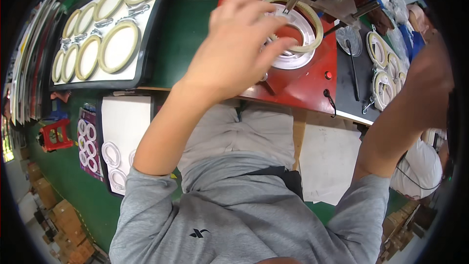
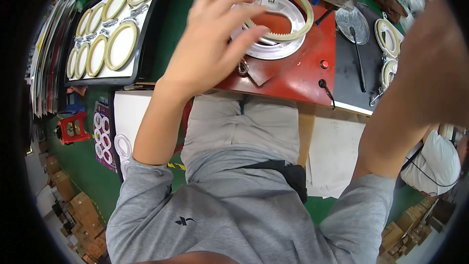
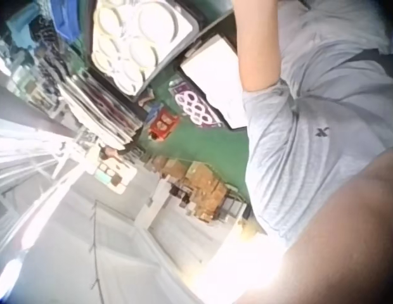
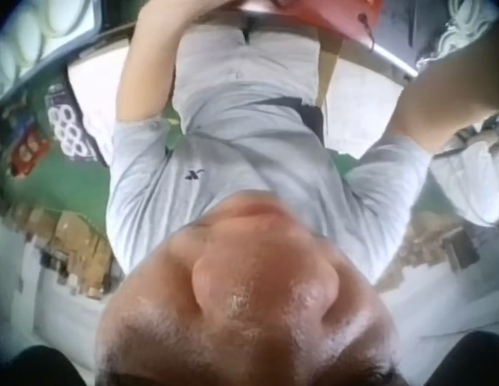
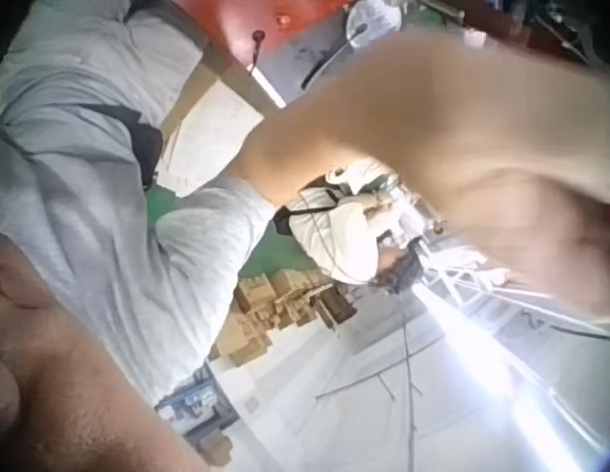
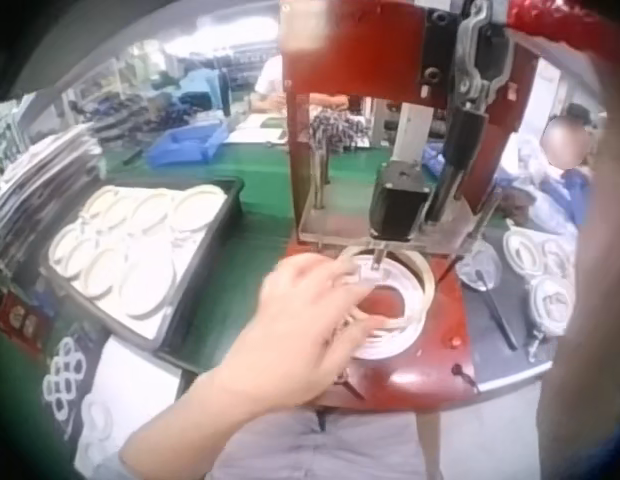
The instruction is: Assembling circular rings and components using an adhesive and a manual press machine.
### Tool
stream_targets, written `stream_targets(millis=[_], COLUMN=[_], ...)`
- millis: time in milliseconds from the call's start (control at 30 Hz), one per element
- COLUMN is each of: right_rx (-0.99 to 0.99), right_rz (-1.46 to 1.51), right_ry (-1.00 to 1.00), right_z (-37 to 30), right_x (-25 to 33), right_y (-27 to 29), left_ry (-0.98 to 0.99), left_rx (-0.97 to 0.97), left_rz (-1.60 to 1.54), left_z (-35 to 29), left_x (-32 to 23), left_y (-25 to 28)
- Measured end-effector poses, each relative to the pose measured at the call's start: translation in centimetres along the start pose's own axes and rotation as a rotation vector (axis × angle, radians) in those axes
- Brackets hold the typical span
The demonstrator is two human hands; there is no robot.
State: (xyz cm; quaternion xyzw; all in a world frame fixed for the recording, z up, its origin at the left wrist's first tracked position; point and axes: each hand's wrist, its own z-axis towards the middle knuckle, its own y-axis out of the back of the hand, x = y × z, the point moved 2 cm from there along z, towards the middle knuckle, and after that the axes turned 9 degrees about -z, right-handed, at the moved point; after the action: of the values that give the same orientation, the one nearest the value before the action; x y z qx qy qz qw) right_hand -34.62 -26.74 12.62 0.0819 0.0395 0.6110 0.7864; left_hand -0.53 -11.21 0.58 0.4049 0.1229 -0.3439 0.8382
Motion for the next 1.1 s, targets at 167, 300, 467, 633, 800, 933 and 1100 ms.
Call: stream_targets(millis=[167,300,467,633,800,933,1100], right_rx=[0.245,0.988,1.198,1.235,1.215,1.261,0.901], right_rz=[-0.103,-0.433,-0.549,-0.511,-0.424,-0.485,-0.185], right_ry=[-0.179,-0.431,-0.394,-0.468,-0.448,-0.41,-0.506], right_z=[-4.8,-12.6,-13.2,-14.3,-13.7,-12.5,-12.1], right_x=[10.9,11.0,12.5,12.8,11.9,11.9,14.2], right_y=[-8.5,-7.6,-6.5,-6.3,-6.1,-6.4,-8.5], left_ry=[0.282,0.628,0.645,0.675,0.674,0.671,0.673], left_rx=[-0.336,-0.426,-0.371,-0.397,-0.415,-0.419,-0.414], left_rz=[-0.051,-0.535,-0.531,-0.561,-0.58,-0.587,-0.57], left_z=[-5.4,-8.4,-8.6,-9.1,-8.9,-9.2,-9.1], left_x=[4.1,5.6,6.1,6.1,6.1,6.3,6.0], left_y=[1.9,-0.4,-0.6,-0.8,-0.8,-0.6,-0.4])
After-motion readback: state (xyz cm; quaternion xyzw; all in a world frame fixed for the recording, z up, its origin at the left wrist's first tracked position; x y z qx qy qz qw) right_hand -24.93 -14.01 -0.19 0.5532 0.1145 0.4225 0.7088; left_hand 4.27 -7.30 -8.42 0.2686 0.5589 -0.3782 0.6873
